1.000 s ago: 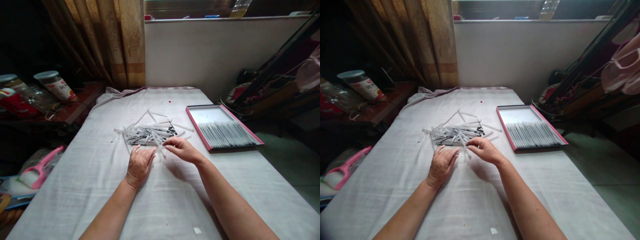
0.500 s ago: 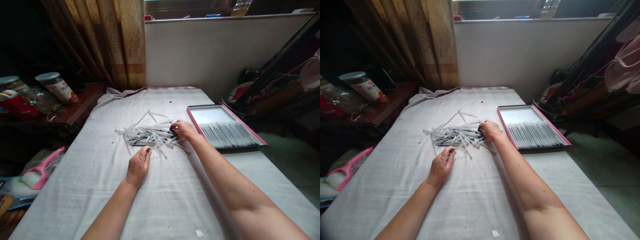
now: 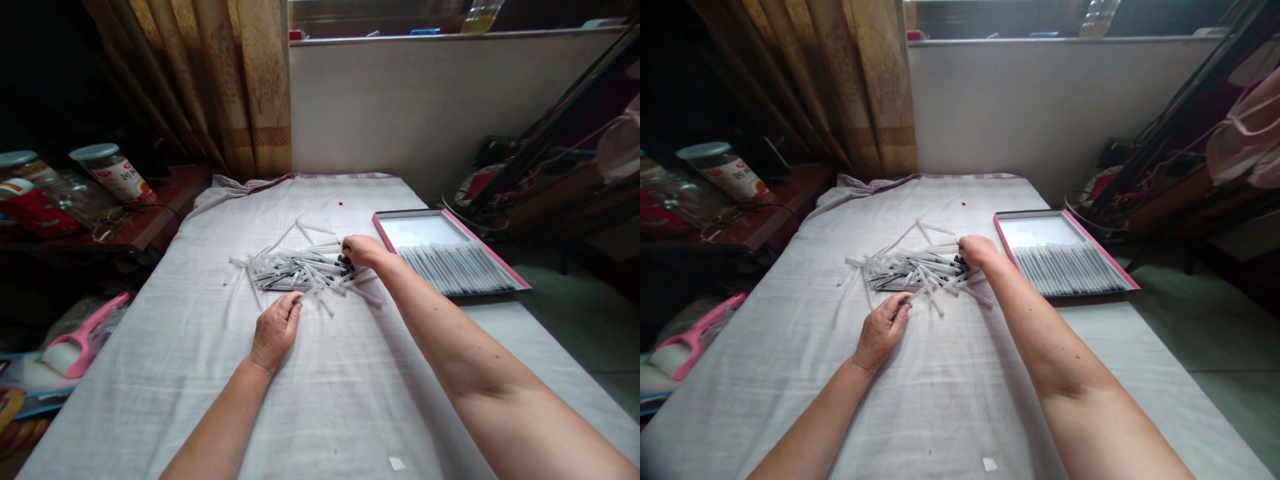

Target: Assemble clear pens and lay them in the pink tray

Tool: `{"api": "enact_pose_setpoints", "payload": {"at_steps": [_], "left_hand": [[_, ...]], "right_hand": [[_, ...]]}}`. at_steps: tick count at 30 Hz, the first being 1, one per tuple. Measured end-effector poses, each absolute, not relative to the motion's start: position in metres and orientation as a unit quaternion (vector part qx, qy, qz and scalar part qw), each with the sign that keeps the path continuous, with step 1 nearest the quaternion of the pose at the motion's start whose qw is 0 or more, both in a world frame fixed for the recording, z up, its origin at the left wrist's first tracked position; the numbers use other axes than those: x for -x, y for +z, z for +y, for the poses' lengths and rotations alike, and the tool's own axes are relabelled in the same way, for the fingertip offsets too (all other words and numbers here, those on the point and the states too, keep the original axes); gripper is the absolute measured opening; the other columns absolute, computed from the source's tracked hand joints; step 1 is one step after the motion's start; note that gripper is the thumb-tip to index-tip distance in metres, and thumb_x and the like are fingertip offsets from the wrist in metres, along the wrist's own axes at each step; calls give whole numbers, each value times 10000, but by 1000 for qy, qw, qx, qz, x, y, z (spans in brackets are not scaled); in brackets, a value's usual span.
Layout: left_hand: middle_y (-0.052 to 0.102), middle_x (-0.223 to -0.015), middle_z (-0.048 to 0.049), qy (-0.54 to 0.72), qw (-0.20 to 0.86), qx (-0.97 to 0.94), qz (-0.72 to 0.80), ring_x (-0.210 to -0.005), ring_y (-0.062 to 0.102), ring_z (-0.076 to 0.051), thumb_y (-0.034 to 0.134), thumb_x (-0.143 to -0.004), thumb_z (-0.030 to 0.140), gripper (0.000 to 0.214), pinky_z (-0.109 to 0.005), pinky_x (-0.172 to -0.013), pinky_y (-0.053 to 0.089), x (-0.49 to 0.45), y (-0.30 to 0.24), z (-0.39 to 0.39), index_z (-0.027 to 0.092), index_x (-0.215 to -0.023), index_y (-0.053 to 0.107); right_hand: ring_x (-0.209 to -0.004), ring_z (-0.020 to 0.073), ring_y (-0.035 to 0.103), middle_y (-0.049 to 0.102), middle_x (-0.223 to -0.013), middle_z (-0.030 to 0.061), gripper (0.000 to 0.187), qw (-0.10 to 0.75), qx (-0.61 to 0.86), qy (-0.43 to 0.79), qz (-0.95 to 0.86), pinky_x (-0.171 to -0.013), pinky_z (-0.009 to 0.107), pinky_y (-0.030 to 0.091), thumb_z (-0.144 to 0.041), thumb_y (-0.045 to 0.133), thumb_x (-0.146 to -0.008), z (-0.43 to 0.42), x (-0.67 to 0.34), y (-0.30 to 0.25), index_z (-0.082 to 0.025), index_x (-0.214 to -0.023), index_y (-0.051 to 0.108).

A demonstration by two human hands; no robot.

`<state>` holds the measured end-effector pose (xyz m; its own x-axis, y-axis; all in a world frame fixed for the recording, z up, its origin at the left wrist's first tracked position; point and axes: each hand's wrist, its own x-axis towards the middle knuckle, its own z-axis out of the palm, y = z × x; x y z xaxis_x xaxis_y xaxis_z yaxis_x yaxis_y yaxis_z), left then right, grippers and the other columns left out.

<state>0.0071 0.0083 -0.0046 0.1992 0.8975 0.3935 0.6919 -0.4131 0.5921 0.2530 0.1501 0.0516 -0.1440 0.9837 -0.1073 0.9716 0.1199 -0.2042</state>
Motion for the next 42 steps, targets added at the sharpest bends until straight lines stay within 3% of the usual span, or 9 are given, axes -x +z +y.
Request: {"api": "enact_pose_setpoints", "payload": {"at_steps": [4, 7, 12, 18, 26, 33, 38, 42], "left_hand": [[723, -1002, -54, 358, 151, -759, 522, -909, 685, -186, 488, -911, 231, 231, -293, -832, 540, -7, -5, 8, 220, -1101, 619], [724, -1009, -51, 353, 155, -762, 520, -917, 685, -179, 488, -913, 232, 231, -284, -837, 535, -7, -4, 8, 222, -1103, 619], [722, -1008, -55, 344, 162, -785, 488, -922, 685, -179, 490, -925, 258, 234, -281, -840, 530, -7, -4, 5, 214, -1116, 618], [718, -978, -51, 341, 157, -801, 465, -885, 679, -169, 483, -936, 261, 224, -262, -808, 522, -8, -2, 2, 213, -1105, 622], [709, -1019, -62, 298, 42, -811, 502, -961, 625, -223, 502, -913, 222, 230, -372, -863, 474, 0, 3, 7, 223, -1083, 658], [689, -1070, -72, 271, -7, -826, 494, -1025, 584, -241, 534, -911, 250, 235, -418, -922, 389, -6, 10, 12, 221, -1109, 656], [702, -995, -59, 238, -53, -856, 456, -942, 588, -234, 551, -907, 281, 176, -400, -867, 392, -32, 36, 45, 237, -987, 702], [697, -856, -83, 123, -77, -892, 428, -876, 596, -260, 605, -856, 252, 136, -409, -806, 387, -48, 50, 74, 209, -789, 714]], "right_hand": [[-871, 167, 650, 730, -993, 64, 284, 154, 647, 145, -732, -756, 245, 456, -264, 487, -877, 115, -251, 45, -192, -1053, 697], [-637, 131, 602, 709, -826, 38, 357, 382, 582, 349, -627, -602, 246, 462, -310, 522, -824, 79, -244, 33, -154, -1114, 658], [-539, 106, 551, 688, -752, 30, 366, 533, 517, 524, -417, -439, 203, 357, -450, 691, -674, 28, -224, 15, -178, -918, 674], [-464, 84, 488, 631, -598, 0, 365, 567, 512, 568, -307, -392, 186, 305, -495, 774, -615, 6, -213, 9, -186, -736, 623], [-512, 88, 506, 673, -687, 13, 322, 587, 500, 564, -297, -422, 192, 318, -381, 807, -586, 5, -217, 7, -181, -790, 658], [-512, 79, 513, 661, -667, 4, 341, 594, 488, 577, -276, -420, 174, 323, -411, 808, -594, 7, -218, 6, -175, -797, 669], [-492, 67, 499, 634, -631, -12, 353, 592, 470, 602, -256, -410, 159, 322, -407, 819, -580, 9, -222, 7, -170, -795, 673], [-491, 60, 496, 636, -634, -12, 355, 592, 460, 618, -237, -408, 148, 323, -382, 830, -565, 9, -226, 8, -168, -800, 671]]}}
